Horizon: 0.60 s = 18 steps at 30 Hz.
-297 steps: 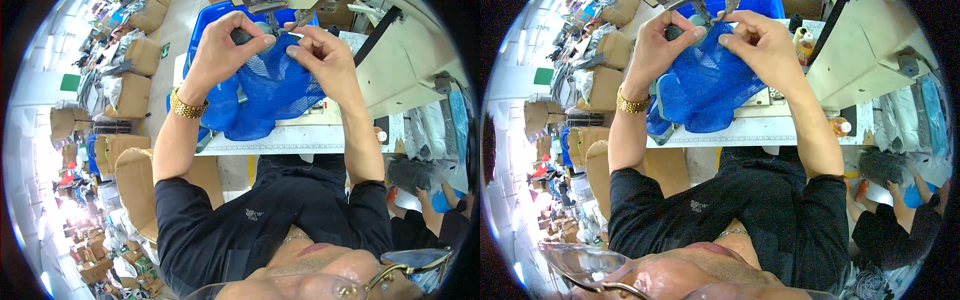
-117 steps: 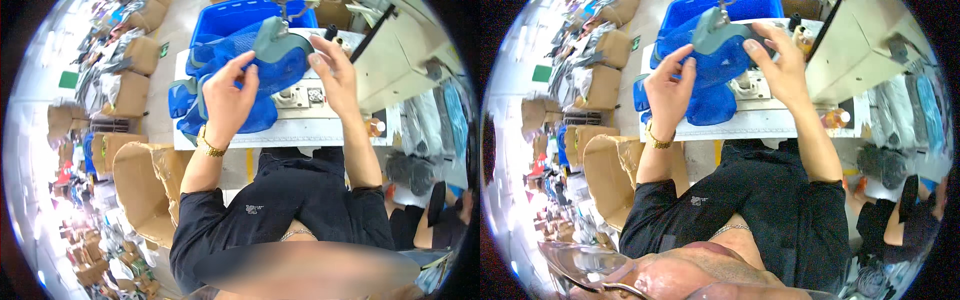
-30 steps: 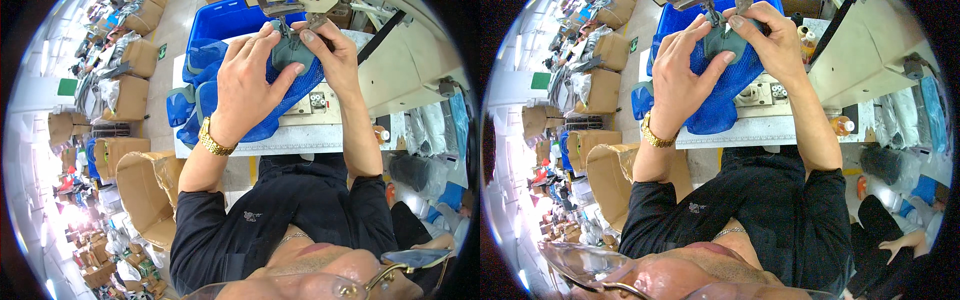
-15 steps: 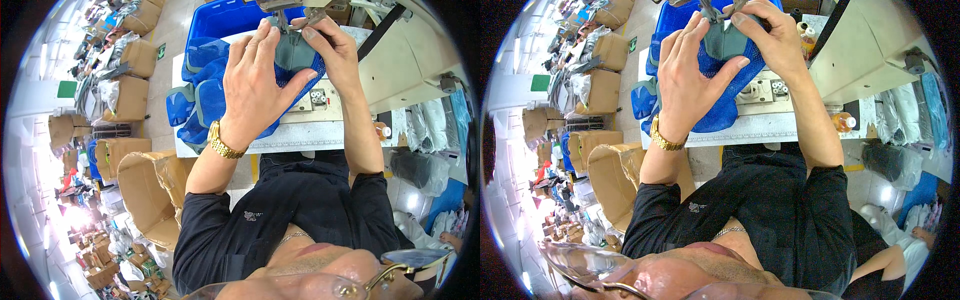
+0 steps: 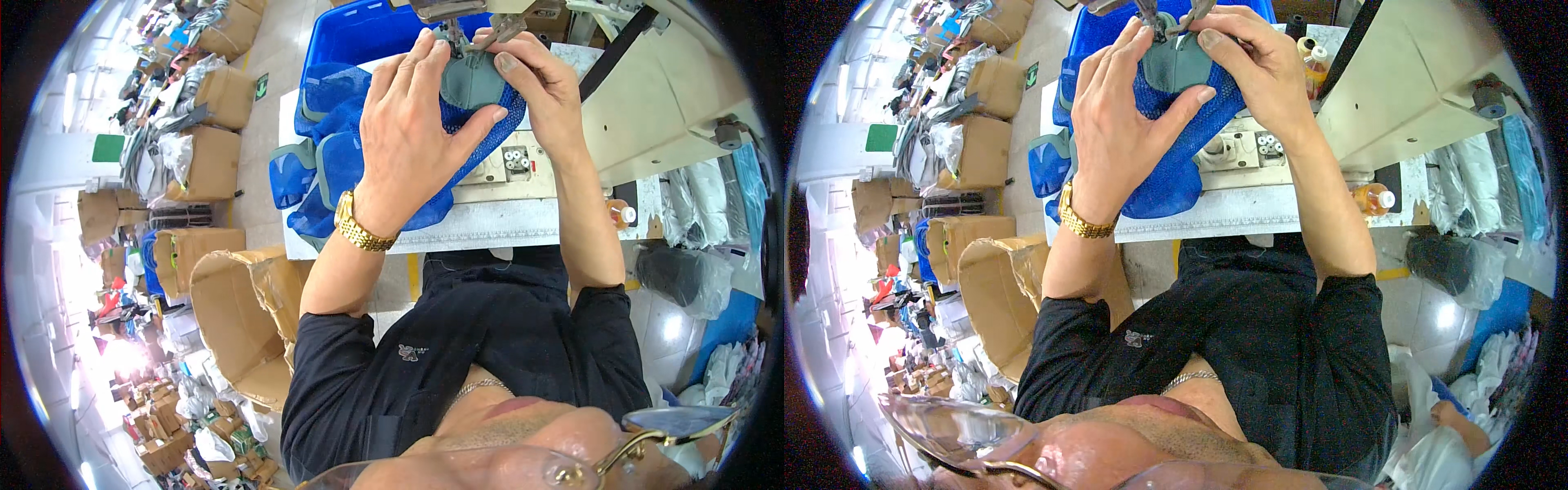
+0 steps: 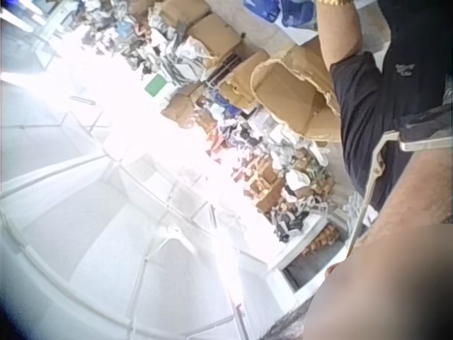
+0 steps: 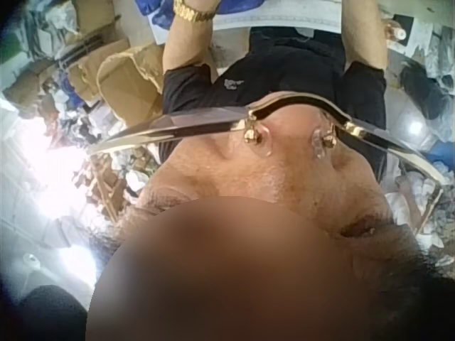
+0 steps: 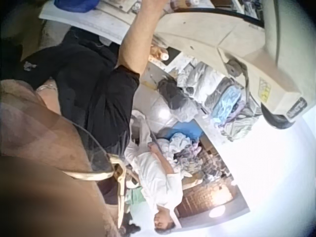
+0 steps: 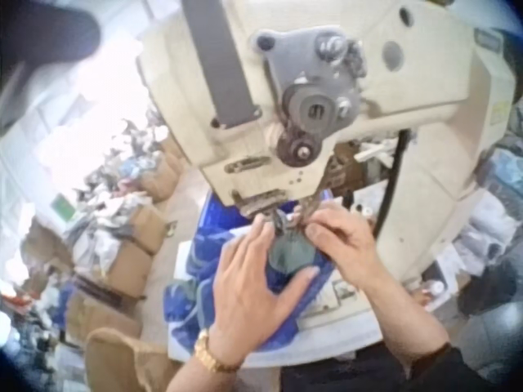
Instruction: Sewing together mesh and synthetic leather components to assemble a shoe upper using an industrial sewing machine.
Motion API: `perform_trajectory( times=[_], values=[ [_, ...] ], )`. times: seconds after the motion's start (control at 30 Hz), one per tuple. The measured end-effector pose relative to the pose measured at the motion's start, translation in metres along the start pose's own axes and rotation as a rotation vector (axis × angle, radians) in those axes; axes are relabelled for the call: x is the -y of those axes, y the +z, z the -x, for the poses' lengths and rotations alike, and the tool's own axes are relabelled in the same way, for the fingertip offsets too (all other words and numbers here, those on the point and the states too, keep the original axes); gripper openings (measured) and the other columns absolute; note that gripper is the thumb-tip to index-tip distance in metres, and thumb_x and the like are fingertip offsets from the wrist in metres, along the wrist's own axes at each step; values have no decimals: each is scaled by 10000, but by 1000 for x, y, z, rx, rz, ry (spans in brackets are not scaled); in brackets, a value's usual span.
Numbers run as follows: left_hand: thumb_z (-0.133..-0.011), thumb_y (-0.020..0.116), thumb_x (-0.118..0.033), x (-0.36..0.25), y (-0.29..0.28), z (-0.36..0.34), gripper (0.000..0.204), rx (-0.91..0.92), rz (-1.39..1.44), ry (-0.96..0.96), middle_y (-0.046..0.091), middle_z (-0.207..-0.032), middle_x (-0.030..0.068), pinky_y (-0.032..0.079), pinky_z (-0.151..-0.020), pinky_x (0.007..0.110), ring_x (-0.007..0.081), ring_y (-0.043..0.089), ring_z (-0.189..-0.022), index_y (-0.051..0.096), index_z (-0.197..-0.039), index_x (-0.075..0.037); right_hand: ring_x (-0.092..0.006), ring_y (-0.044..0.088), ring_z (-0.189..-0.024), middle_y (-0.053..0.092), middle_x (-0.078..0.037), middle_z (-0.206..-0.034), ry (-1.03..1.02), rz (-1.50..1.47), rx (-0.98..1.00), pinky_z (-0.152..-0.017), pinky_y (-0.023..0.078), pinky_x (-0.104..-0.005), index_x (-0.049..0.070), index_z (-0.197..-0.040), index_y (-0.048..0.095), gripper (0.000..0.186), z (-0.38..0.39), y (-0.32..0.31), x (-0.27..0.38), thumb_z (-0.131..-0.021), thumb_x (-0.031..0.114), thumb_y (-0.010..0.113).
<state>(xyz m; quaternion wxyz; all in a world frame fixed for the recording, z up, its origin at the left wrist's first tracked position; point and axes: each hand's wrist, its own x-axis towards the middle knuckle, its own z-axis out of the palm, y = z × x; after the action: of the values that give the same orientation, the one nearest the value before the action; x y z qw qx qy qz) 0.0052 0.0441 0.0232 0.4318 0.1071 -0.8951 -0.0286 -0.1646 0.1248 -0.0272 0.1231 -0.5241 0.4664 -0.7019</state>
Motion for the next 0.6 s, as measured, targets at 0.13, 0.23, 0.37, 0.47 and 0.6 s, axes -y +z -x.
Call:
perform_trajectory(
  times=[0.13,0.23,0.37,0.47,0.6],
  values=[
    [-710,849,-364,1,0,-3,665,-18,-59,32,608,-1254,201,458,-959,415,352,576,-1118,598,-1185,27,-123,570,-982,630,-51,-1021,13,20,-7,-875,430,-243,-33,-1074,675,172,-3,-1,1,-933,17,593],
    [-733,840,-311,-16,-7,5,597,7,-41,-24,602,-1235,175,459,-960,413,350,572,-1125,617,-1175,22,-155,586,-1037,649,-73,-1087,-42,-59,-23,-928,432,-264,-30,-1082,679,179,-2,11,10,-936,21,589],
    [-736,839,-233,-11,2,14,526,-77,-57,0,618,-1235,163,479,-956,398,326,595,-1126,638,-1153,16,-194,555,-1174,647,-96,-1161,-100,6,25,-1012,405,-301,-21,-1133,678,240,-4,7,20,-918,-10,573],
    [-716,853,-219,-7,4,11,513,-90,-36,9,637,-1217,169,486,-958,396,324,609,-1124,658,-1129,15,-197,530,-1208,627,-101,-1205,-91,-37,25,-1026,388,-305,-15,-1167,672,277,-7,2,32,-912,-9,565],
    [-701,862,-205,-4,3,11,497,-101,-25,13,655,-1196,170,495,-954,395,326,625,-1112,677,-1106,15,-201,562,-1193,629,-127,-1223,-60,2,-43,-1027,404,-306,-32,-1212,641,302,1,-13,45,-928,9,546]
  ],
)
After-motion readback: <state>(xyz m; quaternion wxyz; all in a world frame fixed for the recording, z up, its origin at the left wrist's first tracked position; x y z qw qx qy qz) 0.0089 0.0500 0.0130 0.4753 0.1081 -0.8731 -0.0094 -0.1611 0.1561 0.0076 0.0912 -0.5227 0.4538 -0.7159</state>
